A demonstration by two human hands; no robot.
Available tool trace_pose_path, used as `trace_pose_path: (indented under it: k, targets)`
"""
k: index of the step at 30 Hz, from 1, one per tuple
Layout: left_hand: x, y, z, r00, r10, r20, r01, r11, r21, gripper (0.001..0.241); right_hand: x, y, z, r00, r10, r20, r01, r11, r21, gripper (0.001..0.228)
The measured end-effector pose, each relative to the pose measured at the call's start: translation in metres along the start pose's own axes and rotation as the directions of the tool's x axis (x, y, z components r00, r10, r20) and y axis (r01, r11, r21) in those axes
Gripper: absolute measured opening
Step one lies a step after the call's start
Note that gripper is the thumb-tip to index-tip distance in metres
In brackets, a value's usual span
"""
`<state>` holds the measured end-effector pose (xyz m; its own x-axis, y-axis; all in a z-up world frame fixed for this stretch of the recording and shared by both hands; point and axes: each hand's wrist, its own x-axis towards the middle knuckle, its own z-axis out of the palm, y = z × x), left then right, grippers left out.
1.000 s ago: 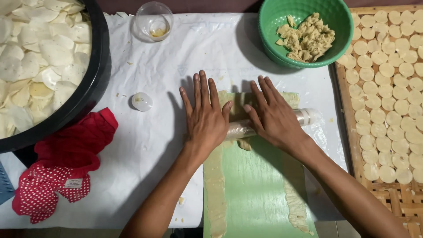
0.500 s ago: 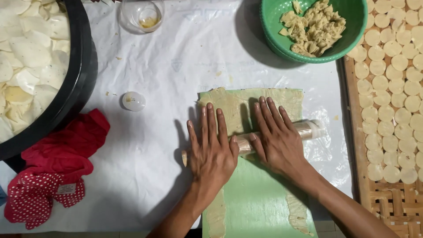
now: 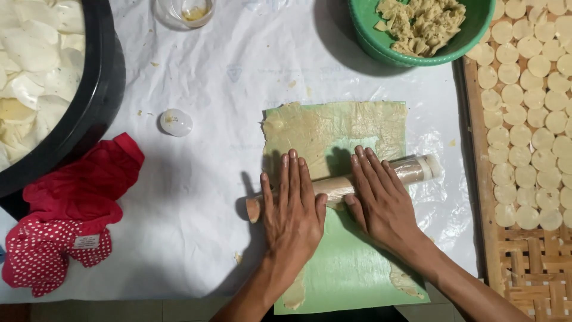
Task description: Roll out a thin layer of food paste or dough using a rolling pin on a mat.
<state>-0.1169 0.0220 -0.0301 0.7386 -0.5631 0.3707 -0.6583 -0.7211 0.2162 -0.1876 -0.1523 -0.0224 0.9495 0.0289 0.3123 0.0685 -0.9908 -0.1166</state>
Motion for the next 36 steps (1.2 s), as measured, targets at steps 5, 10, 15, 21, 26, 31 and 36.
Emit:
trace_pose_path:
  k: [5, 10, 15, 21, 26, 31, 36]
  targets:
    - [0.016, -0.005, -0.014, 0.983, -0.020, 0.182, 0.038, 0.995, -0.093, 0.064, 0.036, 0.007, -0.018, 0.989, 0.059, 0.134, -0.074, 0.992, 0.103, 0.070]
    - [0.062, -0.021, -0.024, 0.946, -0.084, 0.312, 0.127, 0.985, -0.119, 0.077, 0.083, 0.022, -0.007, 0.963, 0.131, 0.234, -0.149, 0.987, 0.059, 0.072]
    - [0.066, -0.025, -0.014, 0.968, -0.126, 0.216, 0.141, 0.988, -0.058, 0.075, 0.083, 0.023, -0.006, 0.939, 0.166, 0.300, -0.202, 0.975, 0.094, 0.079]
    - [0.004, 0.001, -0.005, 1.000, -0.015, 0.013, 0.015, 1.000, 0.024, 0.059, 0.012, 0.008, -0.001, 0.990, 0.085, 0.110, -0.080, 0.996, -0.042, 0.074]
    - [-0.016, 0.011, -0.019, 0.981, -0.032, 0.191, 0.063, 0.986, -0.154, 0.066, -0.002, -0.003, -0.020, 0.992, 0.045, 0.116, -0.058, 0.993, 0.107, 0.070]
    - [0.029, -0.010, -0.007, 0.980, -0.058, 0.188, 0.091, 0.981, -0.173, 0.069, 0.039, 0.010, -0.011, 0.987, 0.072, 0.146, -0.082, 0.994, 0.067, 0.073]
    - [-0.017, 0.014, -0.020, 0.970, -0.051, 0.237, 0.087, 0.986, -0.141, 0.068, -0.005, -0.007, -0.025, 0.994, 0.039, 0.102, -0.049, 0.994, 0.098, 0.070]
